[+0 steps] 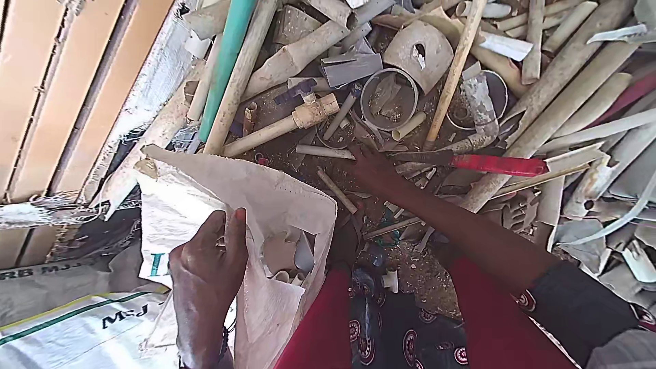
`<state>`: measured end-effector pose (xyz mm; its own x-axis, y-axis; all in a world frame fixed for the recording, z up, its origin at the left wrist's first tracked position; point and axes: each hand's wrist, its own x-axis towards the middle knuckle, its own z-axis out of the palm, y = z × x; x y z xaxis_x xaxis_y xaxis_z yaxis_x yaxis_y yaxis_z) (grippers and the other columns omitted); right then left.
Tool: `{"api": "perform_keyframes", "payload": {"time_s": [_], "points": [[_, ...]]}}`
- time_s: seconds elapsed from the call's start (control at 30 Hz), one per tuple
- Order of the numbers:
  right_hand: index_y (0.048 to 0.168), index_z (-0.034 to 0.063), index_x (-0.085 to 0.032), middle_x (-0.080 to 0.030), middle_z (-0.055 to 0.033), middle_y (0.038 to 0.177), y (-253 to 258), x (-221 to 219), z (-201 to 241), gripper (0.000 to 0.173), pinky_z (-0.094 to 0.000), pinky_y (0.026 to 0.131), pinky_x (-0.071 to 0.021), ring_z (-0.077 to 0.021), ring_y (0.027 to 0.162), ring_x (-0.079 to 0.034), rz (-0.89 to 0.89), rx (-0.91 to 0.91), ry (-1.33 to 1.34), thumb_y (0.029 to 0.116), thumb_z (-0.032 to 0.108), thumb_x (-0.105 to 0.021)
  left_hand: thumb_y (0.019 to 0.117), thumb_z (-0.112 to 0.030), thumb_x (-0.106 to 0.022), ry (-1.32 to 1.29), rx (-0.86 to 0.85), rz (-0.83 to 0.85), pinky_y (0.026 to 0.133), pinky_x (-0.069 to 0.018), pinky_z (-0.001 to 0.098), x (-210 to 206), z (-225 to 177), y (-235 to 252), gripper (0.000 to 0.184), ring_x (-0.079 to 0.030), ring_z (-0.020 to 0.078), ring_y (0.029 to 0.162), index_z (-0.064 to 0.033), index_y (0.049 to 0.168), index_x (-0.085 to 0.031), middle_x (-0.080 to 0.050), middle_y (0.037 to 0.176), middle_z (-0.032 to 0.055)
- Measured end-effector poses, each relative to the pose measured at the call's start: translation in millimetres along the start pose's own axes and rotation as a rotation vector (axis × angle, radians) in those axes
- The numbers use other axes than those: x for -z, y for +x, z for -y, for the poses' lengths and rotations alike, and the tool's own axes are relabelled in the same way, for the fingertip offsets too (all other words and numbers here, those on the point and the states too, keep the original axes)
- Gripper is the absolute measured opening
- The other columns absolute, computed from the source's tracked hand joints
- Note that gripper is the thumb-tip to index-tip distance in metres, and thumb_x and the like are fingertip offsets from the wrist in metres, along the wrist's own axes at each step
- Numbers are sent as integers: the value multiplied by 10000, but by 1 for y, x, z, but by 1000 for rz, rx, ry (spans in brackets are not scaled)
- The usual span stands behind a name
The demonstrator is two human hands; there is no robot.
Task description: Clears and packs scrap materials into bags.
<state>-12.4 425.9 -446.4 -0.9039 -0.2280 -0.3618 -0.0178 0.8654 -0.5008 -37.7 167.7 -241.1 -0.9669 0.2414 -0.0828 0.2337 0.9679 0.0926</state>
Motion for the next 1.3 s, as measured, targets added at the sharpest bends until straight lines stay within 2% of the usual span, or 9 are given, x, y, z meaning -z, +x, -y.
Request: {"api": "perform_keyframes", "payload": {"time_s": [0.07,0.2,0.33,0.57,0.77,0.97,1.1,1.17,1.3], "points": [[1418,154,-611,-394,-207,1593,3,1,5,446,-581,1147,-368,-449,1427,-413,42,-39,15,994,18,-580,1061,-485,-436,-1,-9,2,519,-407,427,0,0,0,549,-555,215,555,-2,872,-620,-544,635,106],[1318,84,-674,-589,-270,1369,-5,4,0,335,-562,1147,-389,-465,1351,-504,-40,35,64,1004,28,-572,1064,-479,-440,-6,7,3,557,-434,427,4,7,-1,548,-583,209,596,9,913,-640,-589,680,130],[1184,20,-672,-683,-225,1099,-30,-2,1,256,-548,938,-515,-422,1092,-645,-168,-55,217,935,72,-699,1063,-486,-443,-19,29,17,583,-459,446,1,7,-1,542,-618,231,637,-2,946,-657,-624,719,148],[1525,96,-452,-636,-169,1293,-88,50,-14,588,-440,865,-548,-249,1016,-664,-9,-404,941,979,5,-651,1067,-489,-424,-17,31,15,597,-486,473,2,11,-2,556,-659,269,670,-3,971,-676,-656,751,182],[1091,89,-679,-703,-17,1079,-122,74,-30,252,-279,811,-597,-103,967,-681,-371,-212,1151,852,77,-757,1061,-513,-422,-20,44,25,591,-470,499,3,6,-2,572,-646,272,656,-6,972,-673,-648,737,171],[1174,119,-579,-667,6,1128,-115,100,-19,208,-354,816,-651,-123,962,-721,-883,-330,1073,1028,258,-631,1030,-381,-529,-371,125,-19,432,-335,117,23,2,-6,295,-400,-96,449,-184,818,-585,-428,545,-184],[1127,-25,-661,-700,-117,1131,-115,115,24,198,-234,854,-578,-84,1010,-687,-994,-111,626,1032,137,-598,1031,-328,-549,-526,119,-48,473,-430,97,31,7,-10,234,-515,-105,506,-188,857,-621,-525,596,-204],[1129,-54,-679,-707,-165,1126,-127,136,41,208,-292,897,-562,-149,1046,-684,-1036,-14,412,1038,101,-575,1033,-325,-546,-526,101,-42,476,-442,94,33,10,-11,237,-530,-105,515,-185,858,-624,-538,602,-202],[1137,-35,-634,-701,-71,1045,-121,148,66,207,-230,799,-573,-58,939,-677,-979,85,631,1073,106,-498,1030,-258,-563,-809,64,8,585,-536,122,34,11,-16,168,-629,-57,628,-189,927,-676,-652,714,-168]]}}
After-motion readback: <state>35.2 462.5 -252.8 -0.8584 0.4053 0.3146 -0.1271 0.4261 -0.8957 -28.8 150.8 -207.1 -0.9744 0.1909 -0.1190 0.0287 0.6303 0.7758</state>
